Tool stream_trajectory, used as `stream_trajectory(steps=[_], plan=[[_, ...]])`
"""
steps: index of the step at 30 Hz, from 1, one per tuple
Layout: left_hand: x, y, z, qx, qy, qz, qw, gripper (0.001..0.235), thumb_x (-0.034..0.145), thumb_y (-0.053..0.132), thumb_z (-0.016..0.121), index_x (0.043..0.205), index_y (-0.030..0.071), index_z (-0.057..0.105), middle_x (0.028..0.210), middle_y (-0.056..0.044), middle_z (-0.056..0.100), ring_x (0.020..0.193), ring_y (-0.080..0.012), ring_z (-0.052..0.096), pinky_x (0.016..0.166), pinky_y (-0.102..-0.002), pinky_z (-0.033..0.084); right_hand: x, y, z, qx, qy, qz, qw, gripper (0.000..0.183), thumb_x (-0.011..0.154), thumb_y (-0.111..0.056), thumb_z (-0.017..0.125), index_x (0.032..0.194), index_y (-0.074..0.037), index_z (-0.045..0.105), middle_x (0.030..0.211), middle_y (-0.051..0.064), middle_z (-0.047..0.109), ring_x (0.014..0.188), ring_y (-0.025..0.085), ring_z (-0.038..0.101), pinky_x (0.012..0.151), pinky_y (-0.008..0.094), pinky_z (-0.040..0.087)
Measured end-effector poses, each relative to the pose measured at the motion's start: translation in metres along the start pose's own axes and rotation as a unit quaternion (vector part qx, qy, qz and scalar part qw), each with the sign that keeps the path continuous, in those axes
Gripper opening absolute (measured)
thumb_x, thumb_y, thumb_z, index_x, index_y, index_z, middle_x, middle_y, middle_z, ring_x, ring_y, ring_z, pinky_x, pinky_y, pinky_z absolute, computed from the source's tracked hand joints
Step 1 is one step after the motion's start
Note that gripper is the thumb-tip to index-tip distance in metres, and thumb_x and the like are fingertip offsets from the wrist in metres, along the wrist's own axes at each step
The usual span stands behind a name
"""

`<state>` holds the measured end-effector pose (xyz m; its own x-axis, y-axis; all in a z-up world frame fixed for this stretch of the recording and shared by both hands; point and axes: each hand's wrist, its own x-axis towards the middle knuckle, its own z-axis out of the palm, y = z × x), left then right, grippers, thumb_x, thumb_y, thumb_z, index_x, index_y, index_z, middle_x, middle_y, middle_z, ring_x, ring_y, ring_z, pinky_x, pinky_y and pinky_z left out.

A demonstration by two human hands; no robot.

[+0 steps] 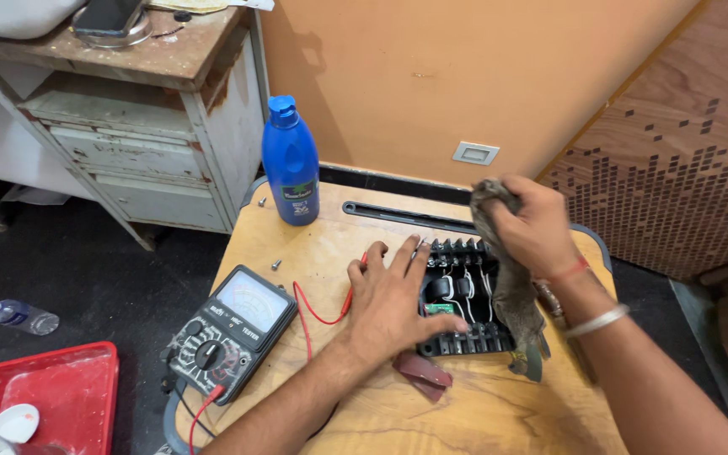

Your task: The person works on an electrical circuit breaker by tightening screws with a screwdriver, manipulating internal components by hand, and cleaning parts with a cloth. The person also uses a multimeter to test terminals and various pliers to handle small parts.

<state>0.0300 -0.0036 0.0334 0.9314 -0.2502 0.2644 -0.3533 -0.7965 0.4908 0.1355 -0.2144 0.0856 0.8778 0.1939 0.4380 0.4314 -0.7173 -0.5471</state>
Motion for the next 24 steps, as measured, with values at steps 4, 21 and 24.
stream_trajectory(steps=[4,21,24], plan=[[0.015,-0.006,-0.004,-0.043,0.049,0.014,0.998,0.071,0.084,0.048,0.073,0.142,0.01,0.058,0.141,-0.01,0.058,0.123,-0.0398,0.045,0.095,-0.062,0.035,-0.024,-0.017,-0.066,0.015,-0.062,-0.002,0.998,0.032,0.091,-0.008,0.067,0.122,-0.004,0.066,0.104,0.008,0.073,0.091,0.013,0.068,0.079,0.03,0.057],[0.072,-0.025,0.009,0.026,-0.043,0.06,0.997,0.026,0.066,0.016,0.073,0.087,0.002,0.074,0.093,-0.019,0.073,0.103,-0.0384,0.065,0.092,-0.047,0.053,-0.15,-0.002,-0.05,-0.094,-0.103,0.124,0.982,0.047,0.072,-0.026,0.08,0.112,-0.008,0.062,0.099,0.014,0.075,0.086,0.029,0.077,0.072,0.039,0.06],[0.072,-0.028,0.007,-0.037,-0.067,0.033,0.996,0.025,0.072,0.018,0.073,0.088,-0.001,0.072,0.096,-0.023,0.071,0.101,-0.0405,0.067,0.09,-0.049,0.054,-0.155,-0.002,-0.043,-0.105,-0.092,0.086,0.986,0.048,0.074,-0.032,0.085,0.11,-0.009,0.064,0.098,0.012,0.076,0.087,0.03,0.076,0.074,0.04,0.059]])
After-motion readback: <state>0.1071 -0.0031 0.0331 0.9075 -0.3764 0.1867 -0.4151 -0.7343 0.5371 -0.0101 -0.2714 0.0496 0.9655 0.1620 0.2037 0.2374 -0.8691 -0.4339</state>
